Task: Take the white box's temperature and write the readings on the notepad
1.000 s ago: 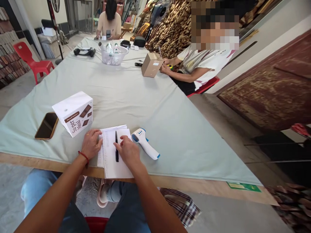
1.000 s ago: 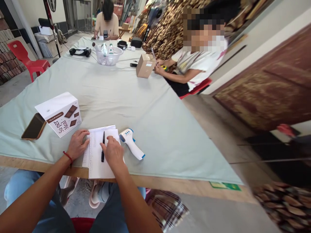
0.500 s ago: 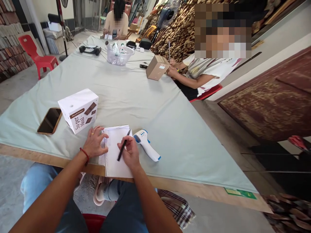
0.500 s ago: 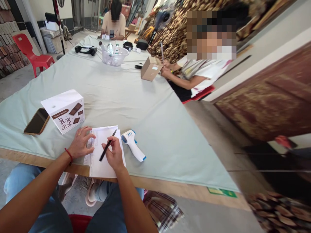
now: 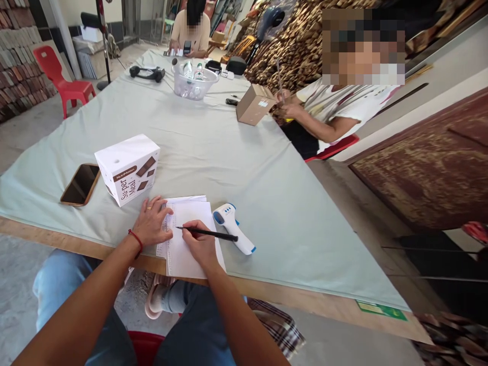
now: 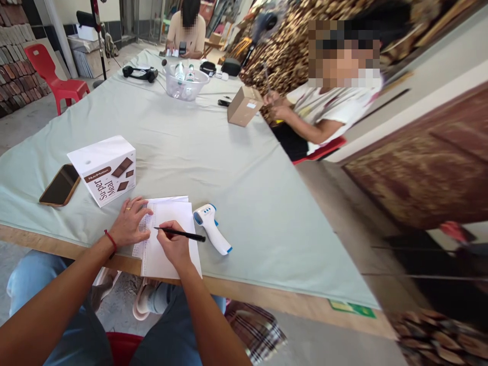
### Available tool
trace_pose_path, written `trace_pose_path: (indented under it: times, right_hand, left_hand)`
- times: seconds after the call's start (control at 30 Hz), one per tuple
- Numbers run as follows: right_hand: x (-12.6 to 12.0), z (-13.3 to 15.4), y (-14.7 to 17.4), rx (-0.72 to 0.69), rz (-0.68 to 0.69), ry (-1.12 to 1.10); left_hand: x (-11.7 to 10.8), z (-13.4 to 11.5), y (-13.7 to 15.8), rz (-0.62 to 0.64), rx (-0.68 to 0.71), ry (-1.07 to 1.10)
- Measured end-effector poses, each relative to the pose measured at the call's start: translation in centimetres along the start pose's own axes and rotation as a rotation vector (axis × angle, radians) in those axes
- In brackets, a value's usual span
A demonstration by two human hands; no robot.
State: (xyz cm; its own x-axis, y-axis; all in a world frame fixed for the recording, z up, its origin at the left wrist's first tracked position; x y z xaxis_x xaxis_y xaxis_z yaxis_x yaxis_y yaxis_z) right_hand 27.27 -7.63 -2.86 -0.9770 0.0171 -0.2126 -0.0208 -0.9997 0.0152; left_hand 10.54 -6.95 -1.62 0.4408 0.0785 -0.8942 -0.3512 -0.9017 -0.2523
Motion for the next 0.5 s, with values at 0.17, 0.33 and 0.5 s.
trace_pose_path:
  times: [0.17,0.33,0.5]
  right_hand:
    - [0.39,-0.14,0.16,-0.046,0.021,0.047]
    - [0.38,-0.39,0.15,-0.060,0.048,0.067]
    - [0.37,-0.61,0.14,-0.062,0.068,0.089]
  left_hand:
    - [0.10,-0.06,0.08,-0.010,0.008,-0.001]
    - [0.18,-0.03,0.09,-0.014,0.010,0.003]
    - [0.29,-0.01,0.09,-0.026,0.018,0.010]
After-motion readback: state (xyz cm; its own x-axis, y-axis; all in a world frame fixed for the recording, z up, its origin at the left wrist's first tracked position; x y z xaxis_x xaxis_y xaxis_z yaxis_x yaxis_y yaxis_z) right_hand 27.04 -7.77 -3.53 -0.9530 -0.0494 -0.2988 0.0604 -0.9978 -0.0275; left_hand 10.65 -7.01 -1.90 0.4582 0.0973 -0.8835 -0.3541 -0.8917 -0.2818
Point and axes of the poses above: each hand's wrist, its own y-axis away from the middle knuckle, its own x-axis out of the palm, z = x × y, the point moved 1 cm from there along -y, towards the middle knuckle, and after that the axes turned 6 degrees about x, right-handed, at the moved point
